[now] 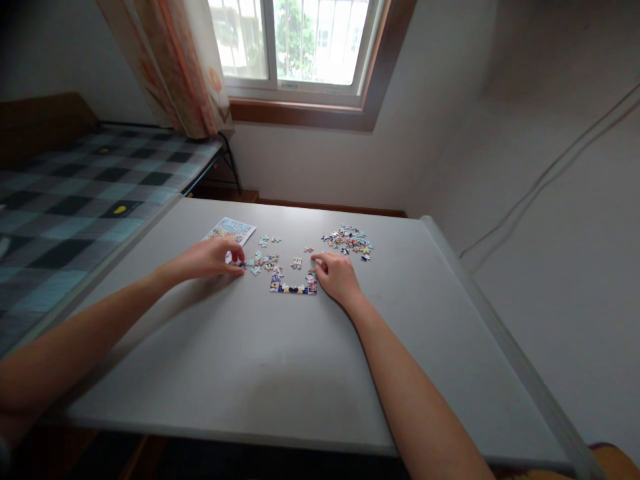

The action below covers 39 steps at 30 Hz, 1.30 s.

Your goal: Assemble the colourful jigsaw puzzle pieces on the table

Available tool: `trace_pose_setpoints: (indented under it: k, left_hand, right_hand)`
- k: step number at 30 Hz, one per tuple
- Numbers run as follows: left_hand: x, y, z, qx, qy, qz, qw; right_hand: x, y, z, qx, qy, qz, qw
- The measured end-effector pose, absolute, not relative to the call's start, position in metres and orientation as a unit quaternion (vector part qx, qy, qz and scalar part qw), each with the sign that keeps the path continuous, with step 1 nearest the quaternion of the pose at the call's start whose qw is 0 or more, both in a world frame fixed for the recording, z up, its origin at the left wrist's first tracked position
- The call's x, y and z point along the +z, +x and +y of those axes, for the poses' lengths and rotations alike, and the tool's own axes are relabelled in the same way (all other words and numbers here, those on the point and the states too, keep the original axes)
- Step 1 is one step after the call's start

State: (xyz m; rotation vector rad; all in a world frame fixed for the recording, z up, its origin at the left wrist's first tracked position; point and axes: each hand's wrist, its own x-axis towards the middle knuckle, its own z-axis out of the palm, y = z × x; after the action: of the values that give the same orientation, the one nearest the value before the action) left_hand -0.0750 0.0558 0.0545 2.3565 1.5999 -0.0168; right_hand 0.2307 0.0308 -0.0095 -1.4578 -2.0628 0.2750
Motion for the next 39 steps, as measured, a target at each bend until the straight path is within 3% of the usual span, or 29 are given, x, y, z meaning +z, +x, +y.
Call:
trace_pose_setpoints:
  k: [11, 19, 24, 28, 39]
  left_hand:
    - [0.039, -0.086, 0.069, 0.056, 0.824, 0.528, 0.199]
    - [0.042, -0.084, 0.07, 0.104, 0.78, 0.488, 0.377]
    - [0.045, -0.06, 0.055, 0.173, 0.778, 0.431, 0.424]
    - [0.03, -0.029, 0.04, 0.27, 0.777, 0.429, 0.374]
    - [0.011, 0.008, 0.036, 0.29, 0.822, 0.414, 0.262]
  right_hand:
    - [-0.007, 0.229, 0.03, 0.109, -0.553, -0.774, 0.29]
    - [-0.008, 0.229, 0.03, 0.106, -0.55, -0.774, 0.294]
    - [-0.004, 0.223, 0.027, 0.092, -0.515, -0.773, 0.36]
    - [0.001, 0.212, 0.02, 0.079, -0.451, -0.794, 0.399]
    - [0.002, 0.203, 0.017, 0.156, -0.428, -0.794, 0.402]
